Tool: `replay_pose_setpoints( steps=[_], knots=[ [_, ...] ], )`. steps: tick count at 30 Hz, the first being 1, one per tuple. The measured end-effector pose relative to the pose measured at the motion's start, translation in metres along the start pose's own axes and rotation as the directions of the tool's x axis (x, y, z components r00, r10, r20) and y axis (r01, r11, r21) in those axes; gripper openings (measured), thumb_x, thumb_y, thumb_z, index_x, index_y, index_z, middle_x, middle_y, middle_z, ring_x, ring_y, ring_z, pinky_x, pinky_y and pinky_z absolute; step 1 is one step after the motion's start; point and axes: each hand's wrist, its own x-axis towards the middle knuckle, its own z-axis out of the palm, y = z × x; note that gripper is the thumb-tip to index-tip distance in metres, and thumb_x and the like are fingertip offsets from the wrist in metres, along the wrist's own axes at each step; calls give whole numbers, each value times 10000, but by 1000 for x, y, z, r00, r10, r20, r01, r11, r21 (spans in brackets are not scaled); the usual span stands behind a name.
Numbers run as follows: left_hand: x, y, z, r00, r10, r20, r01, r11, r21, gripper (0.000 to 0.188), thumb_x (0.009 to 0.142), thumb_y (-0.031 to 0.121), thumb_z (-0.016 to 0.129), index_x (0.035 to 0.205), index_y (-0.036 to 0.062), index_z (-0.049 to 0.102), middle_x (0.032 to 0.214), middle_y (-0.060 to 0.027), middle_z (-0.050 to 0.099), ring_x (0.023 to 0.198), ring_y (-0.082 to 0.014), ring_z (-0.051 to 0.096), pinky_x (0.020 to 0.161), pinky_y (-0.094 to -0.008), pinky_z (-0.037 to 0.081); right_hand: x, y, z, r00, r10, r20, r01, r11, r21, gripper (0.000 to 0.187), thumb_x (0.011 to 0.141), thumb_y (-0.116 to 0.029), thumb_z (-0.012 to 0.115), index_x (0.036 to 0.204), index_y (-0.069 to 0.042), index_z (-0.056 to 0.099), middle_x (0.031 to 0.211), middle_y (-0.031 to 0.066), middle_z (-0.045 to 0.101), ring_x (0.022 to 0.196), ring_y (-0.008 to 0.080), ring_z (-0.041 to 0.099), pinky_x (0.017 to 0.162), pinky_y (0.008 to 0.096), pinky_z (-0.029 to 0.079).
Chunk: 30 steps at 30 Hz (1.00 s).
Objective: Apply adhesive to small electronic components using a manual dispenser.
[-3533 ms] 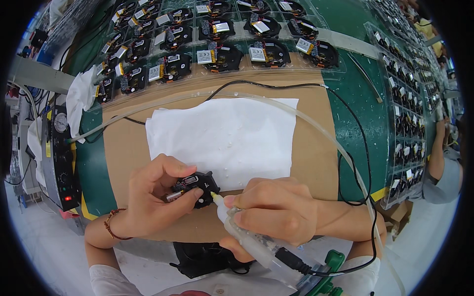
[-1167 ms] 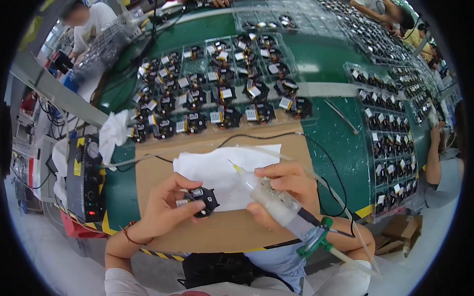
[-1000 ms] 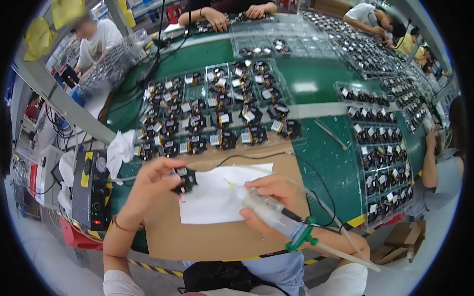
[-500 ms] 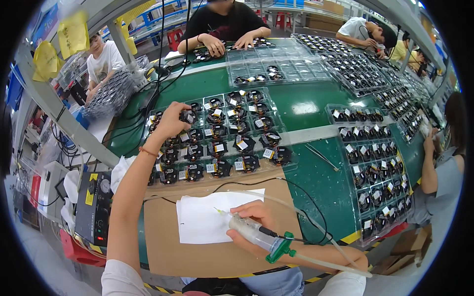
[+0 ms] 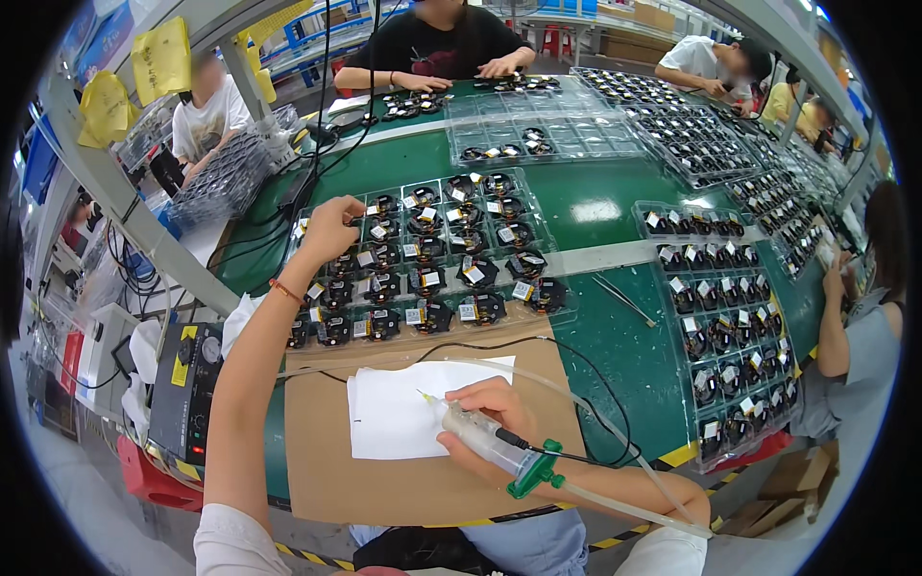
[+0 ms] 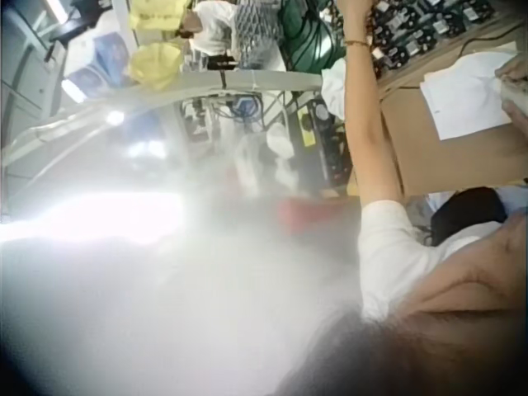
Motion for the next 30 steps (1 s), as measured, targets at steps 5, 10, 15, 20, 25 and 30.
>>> replay_pose_setpoints(
  steps=[5, 10, 15, 20, 25, 30],
  knots=[
    [-35, 33, -29, 989, -37, -145, 36, 999, -7, 54, 626, 37, 588, 673, 18, 607, 625, -128, 614, 608, -271, 612, 579, -357, 479, -2, 3, 0, 1000, 9, -10, -9, 1000, 11, 502, 712, 44, 708, 1097, -64, 404, 1077, 158, 507, 911, 204, 570, 724, 279, 489],
    [-64, 43, -42, 995, 18, -96, -11, 998, 68, 68, 622, 49, 597, 654, 27, 541, 561, -126, 563, 564, -305, 575, 543, -395, 457, 2, -1, -1, 1000, 13, -27, -13, 1000, -2, 499, 704, 42, 713, 1089, -64, 413, 1057, 150, 520, 930, 220, 563, 737, 295, 488],
    [-44, 19, -24, 990, 93, -103, -89, 995, 38, 83, 707, 68, 599, 773, 42, 555, 681, -113, 609, 703, -296, 602, 625, -406, 473, 3, 0, 2, 1000, 3, -22, -3, 1000, -3, 493, 704, 35, 716, 1084, -68, 419, 1061, 147, 525, 914, 210, 563, 736, 292, 484],
    [-9, 27, 4, 995, -101, -19, 102, 992, 74, 182, 727, 173, 659, 810, 37, 572, 790, -135, 642, 775, -309, 617, 686, -418, 490, -1, 4, 1, 998, 42, -39, -42, 999, 9, 490, 708, 31, 716, 1085, -71, 420, 1059, 145, 528, 893, 204, 566, 729, 282, 478],
    [10, 13, 24, 992, -117, -55, 125, 978, 167, 182, 706, 167, 697, 793, 39, 600, 767, -108, 647, 748, -278, 630, 666, -382, 490, 0, 0, -1, 996, 84, -16, -84, 996, 7, 484, 718, 26, 715, 1085, -67, 414, 1053, 143, 529, 889, 195, 569, 725, 281, 478],
    [-19, 25, 7, 990, 69, -124, -54, 991, 119, 136, 721, 119, 664, 779, 24, 586, 779, -122, 623, 755, -292, 606, 678, -383, 476, 1, 1, -1, 996, 92, 3, -92, 996, 18, 481, 721, 24, 716, 1084, -65, 413, 1063, 146, 525, 887, 195, 572, 725, 281, 484]
  ],
)
